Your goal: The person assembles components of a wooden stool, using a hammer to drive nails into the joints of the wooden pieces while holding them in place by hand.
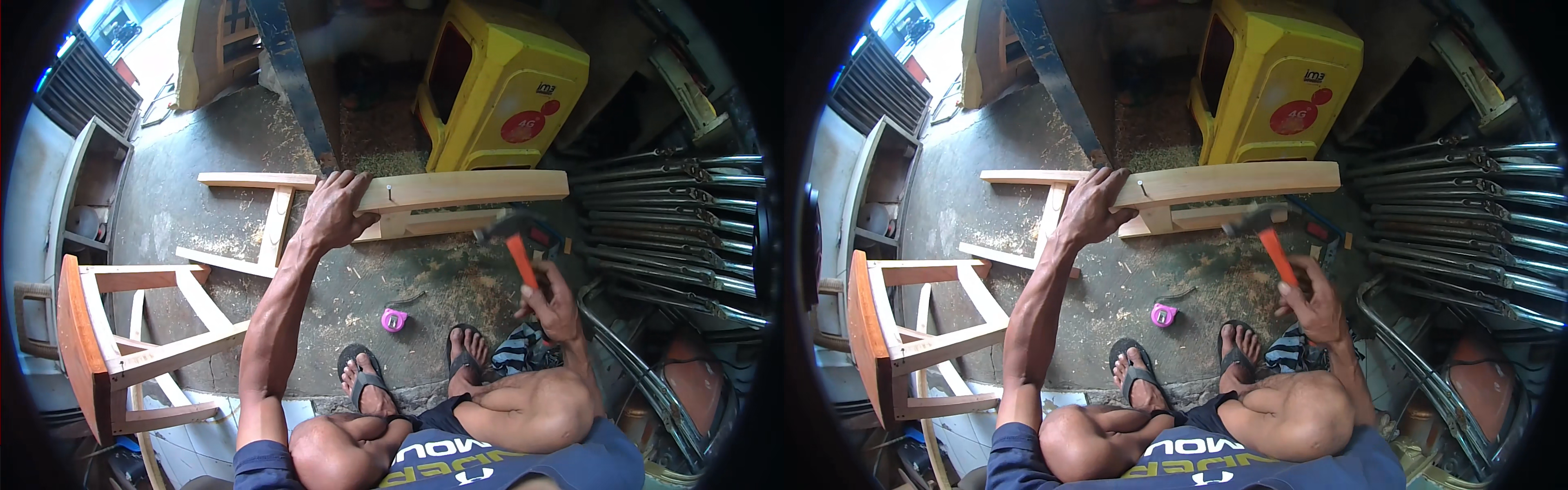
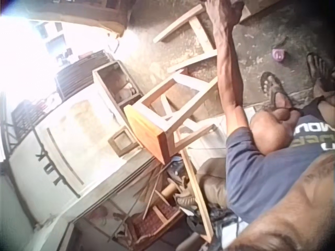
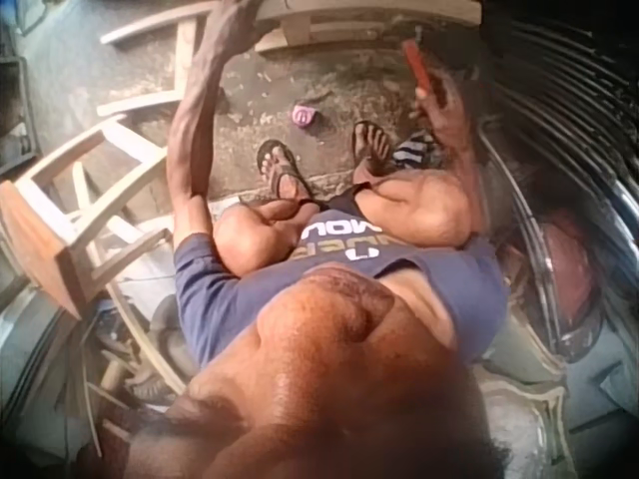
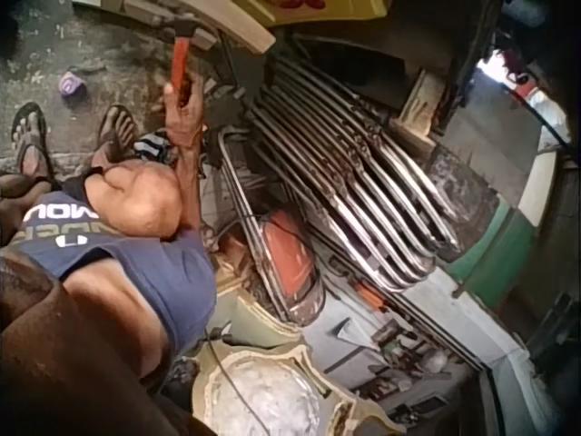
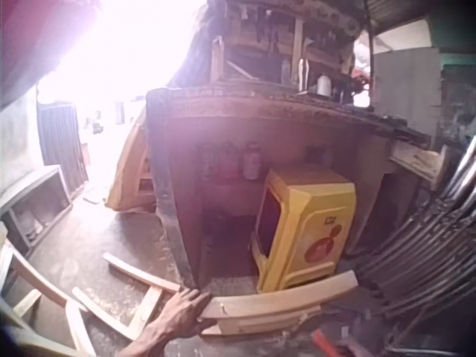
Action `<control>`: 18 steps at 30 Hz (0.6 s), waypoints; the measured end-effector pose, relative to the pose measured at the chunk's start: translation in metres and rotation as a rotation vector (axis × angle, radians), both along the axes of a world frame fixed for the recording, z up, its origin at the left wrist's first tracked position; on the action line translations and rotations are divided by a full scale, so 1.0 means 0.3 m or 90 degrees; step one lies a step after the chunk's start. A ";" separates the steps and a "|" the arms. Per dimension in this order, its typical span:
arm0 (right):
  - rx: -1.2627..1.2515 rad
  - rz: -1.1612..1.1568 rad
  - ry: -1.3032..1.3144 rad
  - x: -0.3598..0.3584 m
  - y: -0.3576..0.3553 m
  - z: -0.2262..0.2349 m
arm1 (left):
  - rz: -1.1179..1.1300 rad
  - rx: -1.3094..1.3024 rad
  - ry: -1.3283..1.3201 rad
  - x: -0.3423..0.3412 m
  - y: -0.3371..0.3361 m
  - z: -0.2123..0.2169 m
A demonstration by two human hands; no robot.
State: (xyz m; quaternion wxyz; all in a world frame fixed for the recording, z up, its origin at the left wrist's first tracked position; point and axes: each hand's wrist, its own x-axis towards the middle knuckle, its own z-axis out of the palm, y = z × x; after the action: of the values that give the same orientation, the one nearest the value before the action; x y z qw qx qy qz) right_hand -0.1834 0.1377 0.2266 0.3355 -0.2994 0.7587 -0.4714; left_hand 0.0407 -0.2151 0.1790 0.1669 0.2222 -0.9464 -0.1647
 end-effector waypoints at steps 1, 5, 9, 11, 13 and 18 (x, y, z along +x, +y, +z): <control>-0.003 0.082 -0.043 0.028 -0.052 0.083 | 0.002 -0.011 0.005 0.004 -0.003 -0.003; -0.023 0.302 0.337 0.059 -0.214 0.175 | 0.004 -0.012 -0.010 -0.007 -0.013 -0.004; -0.179 0.226 0.343 0.112 -0.322 0.213 | -0.003 0.008 0.012 -0.016 -0.007 0.014; -0.157 0.219 0.398 0.134 -0.347 0.164 | 0.000 0.022 0.007 -0.030 -0.001 0.020; 0.017 0.277 0.503 0.129 -0.363 0.123 | 0.001 0.027 -0.014 -0.028 -0.003 0.034; -0.143 0.205 0.273 0.186 -0.380 0.329 | 0.032 -0.002 -0.017 0.049 -0.027 0.006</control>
State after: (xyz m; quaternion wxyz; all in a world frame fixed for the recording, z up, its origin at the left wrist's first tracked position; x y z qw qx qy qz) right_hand -0.1277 0.0238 0.3252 0.2030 -0.5441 0.6978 -0.4193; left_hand 0.0554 -0.2232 0.1808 0.1589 0.2480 -0.9429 -0.1556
